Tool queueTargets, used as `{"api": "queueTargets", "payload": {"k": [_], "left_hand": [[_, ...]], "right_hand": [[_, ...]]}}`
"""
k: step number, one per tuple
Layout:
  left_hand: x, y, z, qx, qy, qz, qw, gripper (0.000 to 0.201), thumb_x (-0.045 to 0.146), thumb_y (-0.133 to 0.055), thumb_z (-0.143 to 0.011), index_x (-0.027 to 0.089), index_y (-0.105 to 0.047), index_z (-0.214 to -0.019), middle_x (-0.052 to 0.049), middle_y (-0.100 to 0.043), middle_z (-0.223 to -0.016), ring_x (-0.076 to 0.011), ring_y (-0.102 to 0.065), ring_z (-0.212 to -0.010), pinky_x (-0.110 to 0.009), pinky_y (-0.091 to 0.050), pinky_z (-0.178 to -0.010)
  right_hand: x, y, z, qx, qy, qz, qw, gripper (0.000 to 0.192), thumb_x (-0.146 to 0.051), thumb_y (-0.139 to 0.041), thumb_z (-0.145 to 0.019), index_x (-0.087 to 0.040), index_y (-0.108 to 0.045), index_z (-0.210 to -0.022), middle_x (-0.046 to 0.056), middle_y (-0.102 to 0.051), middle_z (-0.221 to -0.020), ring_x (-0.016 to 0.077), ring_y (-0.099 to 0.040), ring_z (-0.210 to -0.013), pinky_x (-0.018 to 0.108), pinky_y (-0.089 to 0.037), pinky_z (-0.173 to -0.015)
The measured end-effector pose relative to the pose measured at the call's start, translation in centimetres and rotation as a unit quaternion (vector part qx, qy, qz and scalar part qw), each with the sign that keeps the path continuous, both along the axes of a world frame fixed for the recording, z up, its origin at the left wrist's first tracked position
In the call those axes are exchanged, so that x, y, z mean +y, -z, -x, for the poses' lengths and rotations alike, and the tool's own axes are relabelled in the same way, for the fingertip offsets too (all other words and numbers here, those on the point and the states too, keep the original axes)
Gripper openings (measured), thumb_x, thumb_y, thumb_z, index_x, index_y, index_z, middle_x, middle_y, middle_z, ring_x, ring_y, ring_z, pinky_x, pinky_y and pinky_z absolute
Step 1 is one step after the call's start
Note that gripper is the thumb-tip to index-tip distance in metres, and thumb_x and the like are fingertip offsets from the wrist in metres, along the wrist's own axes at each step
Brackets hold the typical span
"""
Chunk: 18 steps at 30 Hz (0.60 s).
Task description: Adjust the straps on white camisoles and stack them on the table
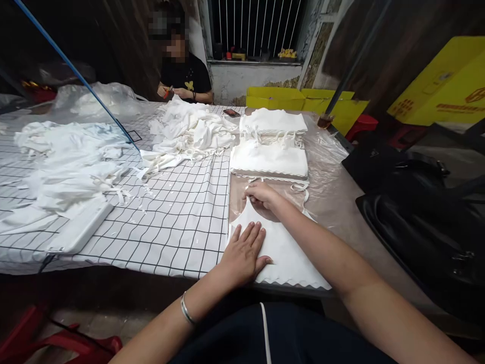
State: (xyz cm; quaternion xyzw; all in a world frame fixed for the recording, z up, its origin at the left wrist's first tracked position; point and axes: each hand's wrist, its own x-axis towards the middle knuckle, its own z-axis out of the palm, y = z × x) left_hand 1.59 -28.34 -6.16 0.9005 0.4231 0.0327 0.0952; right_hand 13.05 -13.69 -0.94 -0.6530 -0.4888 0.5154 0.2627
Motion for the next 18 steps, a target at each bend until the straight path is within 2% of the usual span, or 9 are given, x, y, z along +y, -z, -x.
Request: {"api": "queueTargets", "payload": {"k": [5,8,13,16,18], "left_hand": [[0.0,-0.4,-0.2,0.001,-0.005,-0.001,1.0,0.072,0.059,-0.023,-0.098,0.012,-0.03,-0.152,-0.015,-0.025,-0.158,-0.0295,-0.021,-0.147,-0.053,-0.017,-0.119],[-0.1,-0.7,-0.3,0.002,-0.004,0.023,1.0,0.073,0.058,-0.021,-0.098,0.01,-0.029,-0.152,-0.015,-0.021,-0.158,-0.0298,-0.018,-0.148,-0.054,-0.016,-0.12],[0.0,-0.8,-0.4,-0.005,-0.006,0.048,0.999,0.073,0.057,-0.023,-0.098,0.009,-0.026,-0.153,-0.015,-0.018,-0.159,-0.0296,-0.013,-0.149,-0.055,-0.013,-0.12],[0.1,-1.1,-0.3,-0.029,-0.015,0.087,0.996,0.071,0.054,-0.032,-0.097,0.008,-0.027,-0.152,-0.016,-0.018,-0.159,-0.0294,-0.01,-0.149,-0.055,-0.007,-0.121],[0.3,-1.8,-0.1,-0.11,-0.026,0.141,0.983,0.069,0.052,-0.042,-0.095,0.01,-0.035,-0.149,-0.016,-0.024,-0.158,-0.0304,-0.013,-0.149,-0.056,-0.003,-0.12]], "right_hand": [[3.5,-3.7,-1.3,0.103,0.017,0.052,0.993,0.021,-0.007,-0.057,-0.086,-0.012,-0.061,-0.067,-0.001,-0.051,-0.053,0.0035,-0.033,-0.041,0.015,-0.03,-0.04],[6.0,-6.3,-1.7,0.14,0.054,0.04,0.988,0.024,-0.007,-0.05,-0.092,-0.013,-0.059,-0.071,-0.001,-0.054,-0.056,0.0033,-0.033,-0.04,0.013,-0.031,-0.038],[9.0,-10.1,-2.0,0.185,0.115,-0.01,0.976,0.027,-0.011,-0.042,-0.098,-0.014,-0.054,-0.074,-0.002,-0.056,-0.058,0.0033,-0.044,-0.044,0.011,-0.041,-0.044],[7.5,-11.6,-2.6,0.226,0.12,-0.093,0.962,0.025,-0.013,-0.043,-0.099,-0.015,-0.055,-0.077,-0.001,-0.06,-0.064,0.0038,-0.053,-0.053,0.014,-0.049,-0.055],[4.0,-11.9,-3.1,0.238,0.068,-0.18,0.952,0.018,-0.013,-0.049,-0.097,-0.015,-0.059,-0.082,0.001,-0.065,-0.073,0.0064,-0.06,-0.062,0.02,-0.054,-0.064]]}}
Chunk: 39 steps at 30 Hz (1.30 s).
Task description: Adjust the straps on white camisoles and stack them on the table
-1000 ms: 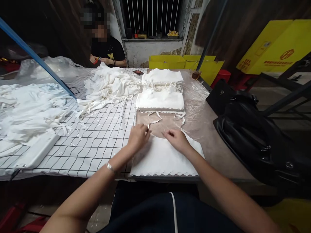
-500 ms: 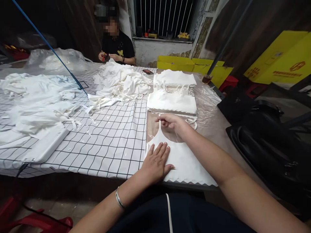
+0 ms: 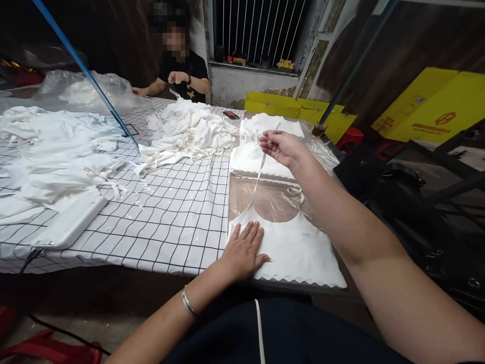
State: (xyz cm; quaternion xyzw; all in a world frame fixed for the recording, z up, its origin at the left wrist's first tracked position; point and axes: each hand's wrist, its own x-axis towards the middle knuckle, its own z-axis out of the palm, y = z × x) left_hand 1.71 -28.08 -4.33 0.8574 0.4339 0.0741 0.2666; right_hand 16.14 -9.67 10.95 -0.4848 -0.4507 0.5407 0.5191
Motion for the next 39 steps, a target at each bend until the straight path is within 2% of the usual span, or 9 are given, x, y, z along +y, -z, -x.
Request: {"api": "queueTargets", "payload": {"k": [2,3,7,10,16,21,25,29,39], "left_hand": [[0.1,-1.1,0.2,-0.187,-0.048,0.106,0.975,0.061,0.053,-0.046,-0.093,0.014,-0.049,-0.14,-0.016,-0.039,-0.152,-0.0306,-0.026,-0.146,-0.054,-0.009,-0.121],[0.2,-1.8,0.3,-0.302,-0.081,0.187,0.931,0.058,0.056,-0.045,-0.092,0.015,-0.057,-0.132,-0.016,-0.049,-0.145,-0.0309,-0.037,-0.141,-0.052,-0.017,-0.12],[0.4,-4.1,0.1,-0.555,-0.172,0.531,0.617,0.058,0.058,-0.035,-0.096,0.009,-0.068,-0.097,-0.02,-0.071,-0.107,-0.0289,-0.067,-0.104,-0.045,-0.05,-0.097],[0.3,-4.8,-0.4,-0.577,-0.208,0.599,0.515,0.033,0.034,-0.046,-0.098,0.009,-0.066,-0.088,-0.016,-0.073,-0.094,-0.0223,-0.071,-0.089,-0.037,-0.054,-0.088],[-0.9,-5.3,-1.5,-0.583,-0.248,0.557,0.537,0.015,0.021,-0.057,-0.091,0.012,-0.069,-0.089,-0.012,-0.072,-0.099,-0.0218,-0.068,-0.096,-0.038,-0.052,-0.09],[-2.4,-5.1,-2.0,-0.564,-0.269,0.524,0.579,0.014,0.02,-0.062,-0.087,0.013,-0.073,-0.095,-0.011,-0.07,-0.103,-0.0184,-0.065,-0.093,-0.029,-0.052,-0.081],[-1.9,-4.1,-2.1,-0.563,-0.317,0.553,0.526,0.023,0.026,-0.053,-0.094,0.011,-0.068,-0.085,-0.01,-0.069,-0.088,-0.0137,-0.064,-0.074,-0.025,-0.052,-0.072],[0.3,-3.5,-2.1,-0.576,-0.317,0.576,0.486,0.035,0.037,-0.044,-0.098,0.01,-0.062,-0.087,-0.016,-0.069,-0.094,-0.0204,-0.068,-0.082,-0.034,-0.055,-0.079],[7.8,-5.1,-1.8,-0.576,-0.304,0.499,0.571,0.017,0.018,-0.046,-0.097,0.011,-0.062,-0.097,-0.007,-0.071,-0.08,-0.0163,-0.07,-0.074,-0.034,-0.057,-0.084]], "right_hand": [[-5.4,0.7,-0.7,-0.044,-0.068,-0.098,0.992,0.01,-0.015,-0.056,-0.092,-0.016,-0.064,-0.088,0.003,-0.069,-0.083,0.0104,-0.065,-0.072,0.028,-0.057,-0.075],[-8.5,1.4,-1.1,-0.077,-0.107,-0.139,0.982,0.008,-0.016,-0.058,-0.09,-0.017,-0.066,-0.091,0.003,-0.069,-0.086,0.0125,-0.066,-0.077,0.031,-0.056,-0.079],[-20.3,5.5,-3.1,-0.259,-0.281,-0.239,0.892,0.031,-0.005,-0.051,-0.084,-0.022,-0.07,-0.101,0.004,-0.071,-0.099,0.017,-0.065,-0.095,0.036,-0.052,-0.09],[-24.9,8.2,-4.7,-0.312,-0.274,-0.24,0.877,0.04,-0.001,-0.044,-0.08,-0.024,-0.069,-0.101,0.004,-0.068,-0.112,0.0191,-0.059,-0.111,0.038,-0.046,-0.099],[-24.2,10.6,-5.9,-0.268,-0.001,-0.11,0.957,0.007,-0.025,-0.058,-0.083,-0.021,-0.064,-0.084,0.003,-0.065,-0.086,0.0177,-0.06,-0.084,0.033,-0.048,-0.08],[-22.4,11.3,-3.9,-0.183,-0.092,-0.013,0.979,0.028,-0.045,-0.068,-0.078,-0.018,-0.067,-0.087,0.004,-0.068,-0.083,0.0177,-0.061,-0.077,0.031,-0.049,-0.071],[-22.3,11.5,-3.0,-0.058,-0.145,0.075,0.985,0.039,-0.054,-0.073,-0.072,-0.017,-0.061,-0.069,0.001,-0.065,-0.07,0.0139,-0.058,-0.067,0.028,-0.047,-0.065],[-23.0,11.0,-3.0,0.023,-0.179,0.145,0.973,0.037,-0.052,-0.074,-0.074,-0.018,-0.059,-0.072,0.002,-0.067,-0.068,0.012,-0.057,-0.063,0.025,-0.044,-0.064],[-24.7,10.9,-5.2,-0.013,-0.28,0.205,0.938,0.032,-0.045,-0.075,-0.077,-0.016,-0.073,-0.09,0.003,-0.07,-0.071,0.0118,-0.061,-0.067,0.026,-0.045,-0.069]]}}
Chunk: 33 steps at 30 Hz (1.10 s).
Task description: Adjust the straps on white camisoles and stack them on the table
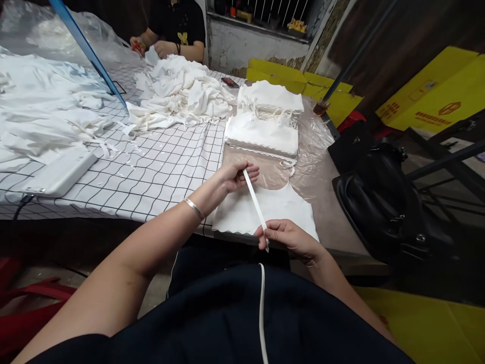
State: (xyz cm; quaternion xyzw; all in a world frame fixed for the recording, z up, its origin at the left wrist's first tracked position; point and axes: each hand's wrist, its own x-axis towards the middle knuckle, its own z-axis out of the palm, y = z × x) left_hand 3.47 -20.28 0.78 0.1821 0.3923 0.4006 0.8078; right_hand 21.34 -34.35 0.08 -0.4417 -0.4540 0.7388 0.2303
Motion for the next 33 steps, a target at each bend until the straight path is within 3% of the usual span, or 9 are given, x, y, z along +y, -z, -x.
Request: {"api": "queueTargets", "payload": {"k": [4,8,12,17,23,26,29,31,33], "left_hand": [[1.7,0.5,0.4,0.037,0.007,-0.001,0.999,0.022,0.02,-0.042,-0.099,0.01,-0.061,-0.103,-0.006,-0.072,-0.077,-0.0157,-0.07,-0.074,-0.035,-0.056,-0.086],[1.0,1.2,1.1,0.034,0.091,-0.004,0.995,0.031,0.028,-0.038,-0.1,0.007,-0.06,-0.102,-0.017,-0.073,-0.094,-0.0236,-0.071,-0.088,-0.043,-0.055,-0.09],[0.6,0.7,2.2,0.023,0.089,-0.036,0.995,0.029,0.027,-0.04,-0.099,0.007,-0.061,-0.1,-0.021,-0.07,-0.104,-0.0265,-0.068,-0.098,-0.045,-0.05,-0.097],[0.9,-0.1,3.5,0.175,0.11,-0.12,0.971,0.019,0.023,-0.051,-0.093,0.01,-0.064,-0.089,-0.017,-0.07,-0.092,-0.0227,-0.066,-0.086,-0.043,-0.05,-0.092],[-2.1,2.1,3.5,0.436,0.096,-0.322,0.835,0.005,0.021,-0.069,-0.075,0.016,-0.068,-0.074,-0.008,-0.067,-0.081,-0.0215,-0.06,-0.081,-0.038,-0.045,-0.083],[-3.7,3.2,2.9,0.529,0.125,-0.409,0.733,0.009,0.026,-0.069,-0.076,0.018,-0.069,-0.081,-0.009,-0.067,-0.096,-0.0271,-0.057,-0.097,-0.042,-0.038,-0.091],[-4.4,3.7,2.1,0.604,0.166,-0.458,0.63,0.017,0.031,-0.067,-0.081,0.018,-0.068,-0.092,-0.01,-0.065,-0.11,-0.0324,-0.05,-0.11,-0.049,-0.03,-0.095],[-4.4,3.9,1.6,0.63,0.184,-0.468,0.592,0.021,0.033,-0.066,-0.082,0.018,-0.067,-0.097,-0.013,-0.062,-0.116,-0.0337,-0.047,-0.111,-0.049,-0.029,-0.094],[-4.2,3.9,1.4,0.65,0.192,-0.46,0.573,0.024,0.034,-0.066,-0.082,0.018,-0.066,-0.1,-0.014,-0.059,-0.119,-0.0344,-0.046,-0.112,-0.048,-0.029,-0.093]], "right_hand": [[0.0,-0.4,-0.5,-0.021,-0.02,0.007,1.0,0.033,-0.046,-0.076,-0.074,-0.015,-0.073,-0.084,0.004,-0.072,-0.072,0.0133,-0.063,-0.071,0.027,-0.046,-0.074],[0.8,-0.6,-0.1,-0.02,0.048,0.036,0.998,0.034,-0.046,-0.081,-0.068,-0.015,-0.071,-0.079,0.003,-0.07,-0.068,0.0112,-0.061,-0.067,0.023,-0.044,-0.067],[2.3,-0.7,0.7,-0.017,0.089,0.036,0.995,0.032,-0.039,-0.085,-0.063,-0.015,-0.071,-0.077,0.004,-0.071,-0.077,0.0072,-0.055,-0.061,0.021,-0.039,-0.058],[5.9,-1.0,1.0,0.006,0.176,-0.034,0.984,0.033,-0.036,-0.089,-0.055,-0.016,-0.07,-0.073,-0.001,-0.064,-0.07,0.0051,-0.049,-0.057,0.02,-0.037,-0.053],[9.7,-0.8,0.8,0.015,0.224,-0.044,0.973,0.029,-0.028,-0.086,-0.059,-0.017,-0.063,-0.073,-0.002,-0.064,-0.069,0.0064,-0.052,-0.055,0.019,-0.04,-0.05],[11.3,-0.8,0.5,0.039,0.258,-0.06,0.963,0.026,-0.022,-0.083,-0.061,-0.018,-0.06,-0.073,-0.003,-0.063,-0.068,0.0068,-0.054,-0.058,0.018,-0.04,-0.049],[13.9,-1.7,-0.3,0.065,0.343,-0.103,0.931,0.023,-0.019,-0.079,-0.066,-0.019,-0.057,-0.073,-0.005,-0.061,-0.067,0.0066,-0.054,-0.059,0.017,-0.04,-0.05],[15.7,-2.5,-0.8,0.059,0.383,-0.143,0.911,0.022,-0.019,-0.077,-0.068,-0.019,-0.055,-0.073,-0.005,-0.061,-0.068,0.0065,-0.054,-0.06,0.017,-0.04,-0.05],[16.9,-3.0,-1.0,0.035,0.377,-0.17,0.91,0.022,-0.02,-0.076,-0.068,-0.019,-0.056,-0.074,-0.005,-0.062,-0.069,0.0066,-0.055,-0.061,0.017,-0.04,-0.051]]}}
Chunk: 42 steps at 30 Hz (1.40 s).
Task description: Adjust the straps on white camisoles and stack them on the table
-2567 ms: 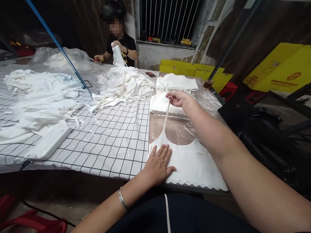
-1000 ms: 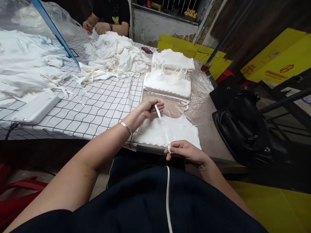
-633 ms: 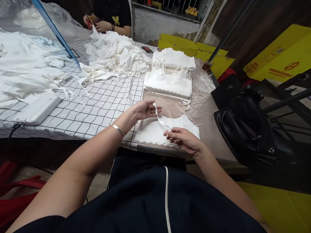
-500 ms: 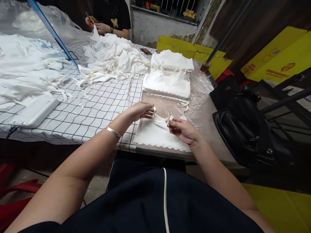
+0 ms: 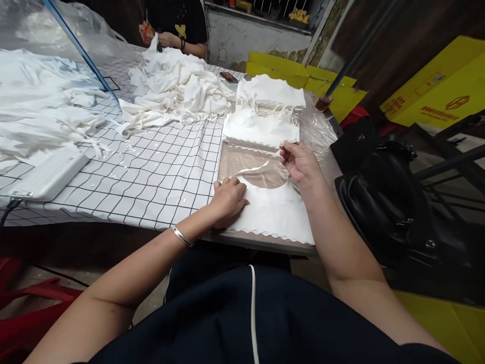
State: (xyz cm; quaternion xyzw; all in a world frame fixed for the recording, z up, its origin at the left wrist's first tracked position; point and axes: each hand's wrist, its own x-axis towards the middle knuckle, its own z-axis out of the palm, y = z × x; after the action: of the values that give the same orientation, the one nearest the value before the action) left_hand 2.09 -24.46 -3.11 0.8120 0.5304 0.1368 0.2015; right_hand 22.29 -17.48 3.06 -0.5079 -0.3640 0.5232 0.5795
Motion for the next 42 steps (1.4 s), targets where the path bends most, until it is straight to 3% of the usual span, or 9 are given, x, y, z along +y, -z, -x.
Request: {"api": "queueTargets", "payload": {"k": [3,8,12,16,24,28,35,42], "left_hand": [[0.7,0.0,-0.1,0.004,-0.022,0.022,1.0,0.025,0.036,-0.066,-0.081,0.018,-0.066,-0.099,-0.015,-0.06,-0.113,-0.0344,-0.046,-0.11,-0.048,-0.027,-0.092],[1.6,0.1,-0.3,-0.037,-0.034,0.056,0.997,0.013,0.03,-0.069,-0.076,0.018,-0.066,-0.08,-0.012,-0.062,-0.103,-0.0348,-0.048,-0.108,-0.049,-0.025,-0.092],[1.6,0.1,-0.5,-0.066,-0.009,0.065,0.996,0.001,0.018,-0.063,-0.074,0.018,-0.063,-0.075,-0.009,-0.065,-0.093,-0.0319,-0.052,-0.102,-0.047,-0.027,-0.09],[1.5,-0.2,-0.5,-0.083,-0.021,0.088,0.992,0.017,0.019,-0.064,-0.072,0.019,-0.066,-0.089,-0.008,-0.067,-0.084,-0.0317,-0.057,-0.095,-0.048,-0.027,-0.092],[1.2,-0.5,-0.6,-0.069,-0.01,0.076,0.995,0.009,0.024,-0.067,-0.073,0.017,-0.069,-0.079,-0.012,-0.067,-0.098,-0.036,-0.052,-0.108,-0.048,-0.029,-0.091],[1.0,-0.4,-0.5,-0.096,-0.029,0.094,0.99,0.016,0.033,-0.068,-0.077,0.017,-0.07,-0.078,-0.008,-0.07,-0.086,-0.031,-0.056,-0.099,-0.047,-0.028,-0.093],[0.7,-0.7,-0.3,-0.098,-0.039,0.105,0.989,0.016,0.029,-0.067,-0.079,0.014,-0.065,-0.073,-0.004,-0.069,-0.08,-0.0244,-0.059,-0.089,-0.044,-0.029,-0.091],[1.0,-0.1,-0.5,-0.093,-0.038,0.098,0.99,0.024,0.034,-0.066,-0.08,0.014,-0.062,-0.069,-0.004,-0.067,-0.078,-0.0221,-0.059,-0.083,-0.043,-0.032,-0.089]], "right_hand": [[-0.2,0.6,0.5,-0.054,-0.065,0.013,0.996,0.024,-0.023,-0.079,-0.063,-0.018,-0.058,-0.072,-0.003,-0.063,-0.068,0.0066,-0.054,-0.059,0.017,-0.039,-0.052],[-3.1,4.2,1.7,-0.107,-0.149,0.059,0.981,0.029,-0.031,-0.083,-0.055,-0.016,-0.064,-0.07,-0.001,-0.062,-0.065,0.0073,-0.05,-0.056,0.02,-0.037,-0.052],[-4.2,5.8,2.0,-0.137,-0.179,0.029,0.974,0.031,-0.036,-0.083,-0.054,-0.017,-0.063,-0.07,-0.004,-0.057,-0.06,0.0078,-0.046,-0.054,0.022,-0.034,-0.052],[-4.5,5.8,2.2,-0.146,-0.183,0.001,0.972,0.036,-0.037,-0.084,-0.051,-0.017,-0.06,-0.07,-0.005,-0.056,-0.062,0.0084,-0.047,-0.058,0.022,-0.037,-0.056],[-4.9,6.1,2.2,-0.132,-0.193,-0.012,0.972,0.044,-0.036,-0.087,-0.049,-0.019,-0.053,-0.072,-0.005,-0.059,-0.067,0.0093,-0.054,-0.065,0.023,-0.043,-0.066],[-5.1,6.7,2.0,-0.157,-0.216,-0.037,0.963,0.043,-0.037,-0.086,-0.052,-0.02,-0.052,-0.074,-0.005,-0.06,-0.069,0.0112,-0.057,-0.069,0.025,-0.045,-0.067],[-5.5,7.3,1.9,-0.213,-0.249,-0.093,0.94,0.027,-0.03,-0.077,-0.065,-0.02,-0.055,-0.078,-0.003,-0.061,-0.075,0.0122,-0.059,-0.072,0.026,-0.047,-0.07],[-5.6,7.5,2.9,-0.201,-0.228,-0.084,0.949,0.031,-0.029,-0.079,-0.059,-0.019,-0.054,-0.073,-0.005,-0.057,-0.069,0.0105,-0.055,-0.065,0.025,-0.044,-0.064]]}}
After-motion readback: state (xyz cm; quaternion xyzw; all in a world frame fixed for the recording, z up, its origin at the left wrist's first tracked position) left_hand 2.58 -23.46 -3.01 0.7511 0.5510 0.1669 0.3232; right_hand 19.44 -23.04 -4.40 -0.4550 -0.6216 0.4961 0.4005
